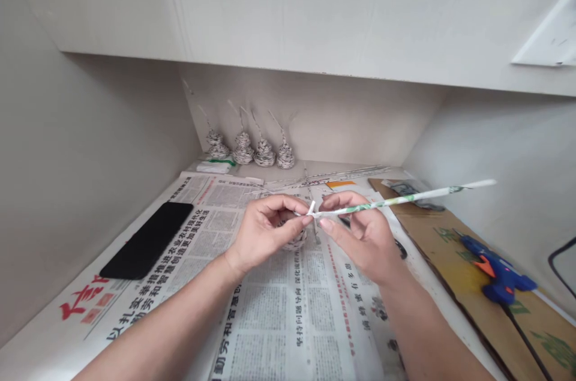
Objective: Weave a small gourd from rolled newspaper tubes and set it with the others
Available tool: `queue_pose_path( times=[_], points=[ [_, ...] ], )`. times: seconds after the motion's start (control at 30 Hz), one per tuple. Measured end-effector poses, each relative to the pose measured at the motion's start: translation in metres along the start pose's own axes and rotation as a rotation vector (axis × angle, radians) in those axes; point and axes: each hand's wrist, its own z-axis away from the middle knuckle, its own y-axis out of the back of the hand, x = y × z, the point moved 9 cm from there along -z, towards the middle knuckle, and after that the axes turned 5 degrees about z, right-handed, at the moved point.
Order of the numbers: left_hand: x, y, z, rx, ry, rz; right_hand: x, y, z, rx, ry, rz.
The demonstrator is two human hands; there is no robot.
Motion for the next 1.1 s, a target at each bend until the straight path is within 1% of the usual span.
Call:
queue_pose_path(
  times=[0.1, 0.2, 0.47, 0.7, 0.97, 1.1],
  points=[
    [0.001, -0.002, 0.001, -0.005, -0.008, -0.004, -0.003, -0.003, 0.001, 0.007, 0.023, 0.051],
    [0.002, -0.003, 0.002, -0.006, -0.018, -0.014, -0.006, -0.004, 0.001, 0.041, 0.056, 0.077],
    [0.005, -0.005, 0.002, -0.022, -0.026, -0.049, -0.007, -0.003, 0.002, 0.074, 0.074, 0.076],
    [0.003, -0.008, 0.002, -0.050, -0.008, -0.019, -0.008, -0.002, 0.004, 0.134, 0.104, 0.066],
    [0.004, -0.009, 0.003, -0.066, 0.000, 0.003, -0.012, 0.000, 0.004, 0.138, 0.116, 0.059],
    [0.003, -0.007, 0.003, -0.044, 0.004, -0.002, -0.016, 0.000, 0.003, 0.139, 0.126, 0.076]
  ],
)
